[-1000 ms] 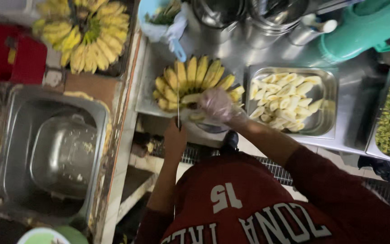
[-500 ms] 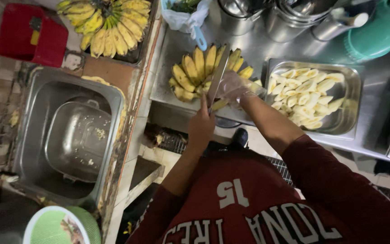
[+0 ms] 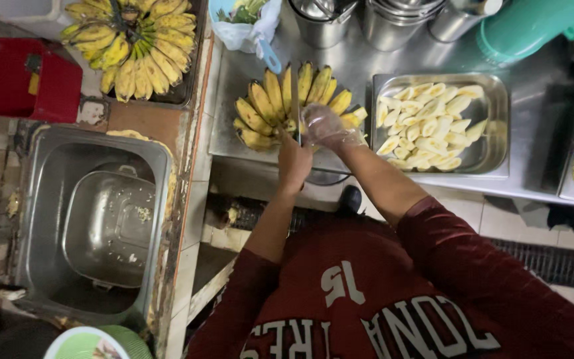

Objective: The person peels and slices bananas using a knife, placing the slices into a metal tray. The person also discards banana peels into a green colander.

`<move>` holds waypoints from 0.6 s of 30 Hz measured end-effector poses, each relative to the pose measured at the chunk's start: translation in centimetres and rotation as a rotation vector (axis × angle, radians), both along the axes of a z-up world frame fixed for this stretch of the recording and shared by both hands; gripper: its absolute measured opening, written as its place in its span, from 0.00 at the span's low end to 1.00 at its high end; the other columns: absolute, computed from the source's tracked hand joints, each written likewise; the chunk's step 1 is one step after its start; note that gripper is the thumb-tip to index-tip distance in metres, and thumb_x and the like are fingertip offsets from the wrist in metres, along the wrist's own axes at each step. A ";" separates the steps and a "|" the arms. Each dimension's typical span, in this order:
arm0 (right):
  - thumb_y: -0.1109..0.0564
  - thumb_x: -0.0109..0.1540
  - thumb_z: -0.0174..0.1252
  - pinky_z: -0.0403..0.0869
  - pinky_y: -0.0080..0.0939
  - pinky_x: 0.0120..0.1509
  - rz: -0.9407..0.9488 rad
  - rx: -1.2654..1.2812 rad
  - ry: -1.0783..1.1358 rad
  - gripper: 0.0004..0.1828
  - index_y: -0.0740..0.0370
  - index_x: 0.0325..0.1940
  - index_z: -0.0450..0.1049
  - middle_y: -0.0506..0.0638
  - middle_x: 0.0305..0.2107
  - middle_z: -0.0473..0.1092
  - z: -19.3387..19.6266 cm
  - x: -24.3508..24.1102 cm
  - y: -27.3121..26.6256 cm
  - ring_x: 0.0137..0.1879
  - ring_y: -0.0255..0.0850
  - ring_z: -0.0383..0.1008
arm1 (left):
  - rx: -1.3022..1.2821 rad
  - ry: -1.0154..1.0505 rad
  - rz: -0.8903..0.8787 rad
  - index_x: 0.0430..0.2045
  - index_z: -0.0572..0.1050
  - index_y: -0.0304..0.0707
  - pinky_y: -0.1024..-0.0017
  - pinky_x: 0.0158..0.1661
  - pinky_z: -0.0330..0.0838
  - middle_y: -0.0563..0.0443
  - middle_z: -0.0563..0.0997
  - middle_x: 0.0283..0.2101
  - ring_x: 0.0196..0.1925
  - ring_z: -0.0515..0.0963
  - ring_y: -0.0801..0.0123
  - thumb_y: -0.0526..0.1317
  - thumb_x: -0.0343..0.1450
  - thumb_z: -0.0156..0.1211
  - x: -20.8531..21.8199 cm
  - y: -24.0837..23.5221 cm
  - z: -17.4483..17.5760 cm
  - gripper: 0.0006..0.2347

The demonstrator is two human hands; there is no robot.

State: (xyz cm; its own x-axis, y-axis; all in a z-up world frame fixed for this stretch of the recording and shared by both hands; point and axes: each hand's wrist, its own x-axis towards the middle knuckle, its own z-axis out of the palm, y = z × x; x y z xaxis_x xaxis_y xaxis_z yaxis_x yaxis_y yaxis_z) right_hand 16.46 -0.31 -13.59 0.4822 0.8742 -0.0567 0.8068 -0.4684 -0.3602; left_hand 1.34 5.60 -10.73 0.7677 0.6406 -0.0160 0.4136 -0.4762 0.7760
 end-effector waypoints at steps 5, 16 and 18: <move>0.36 0.49 0.75 0.72 0.58 0.60 0.042 0.087 -0.031 0.37 0.68 0.48 0.77 0.69 0.48 0.73 1.6 1.6 -1.6 0.56 0.63 0.73 | -0.967 -0.137 0.080 0.58 0.58 0.35 0.70 0.13 0.57 0.44 0.75 0.23 0.15 0.69 0.68 0.29 0.65 0.57 0.5 2.9 -4.2 0.25; 0.50 0.55 0.71 0.74 0.47 0.61 0.019 0.216 0.321 0.30 0.47 0.61 0.74 0.49 0.52 0.76 8.6 3.3 -7.8 0.54 0.48 0.77 | -0.855 -0.207 0.082 0.68 0.53 0.26 0.72 0.17 0.65 0.51 0.78 0.24 0.15 0.68 0.74 0.30 0.69 0.61 -3.8 5.2 -3.1 0.31; 0.53 0.60 0.67 0.75 0.46 0.49 0.267 0.096 -0.114 0.27 0.44 0.64 0.72 0.50 0.50 0.75 6.1 3.9 -8.0 0.45 0.47 0.76 | -0.809 -0.180 0.107 0.70 0.52 0.27 0.71 0.17 0.65 0.50 0.77 0.25 0.16 0.67 0.73 0.30 0.70 0.63 -3.9 4.3 -2.0 0.34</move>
State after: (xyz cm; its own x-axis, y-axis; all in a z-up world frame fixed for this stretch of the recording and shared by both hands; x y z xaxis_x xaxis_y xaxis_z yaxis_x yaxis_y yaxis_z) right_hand 20.40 -8.29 -7.51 0.2327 0.9697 0.0740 0.9346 -0.2020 -0.2927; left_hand -2.56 9.92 -12.77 0.7381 0.5535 -0.3857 0.2623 0.2912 0.9200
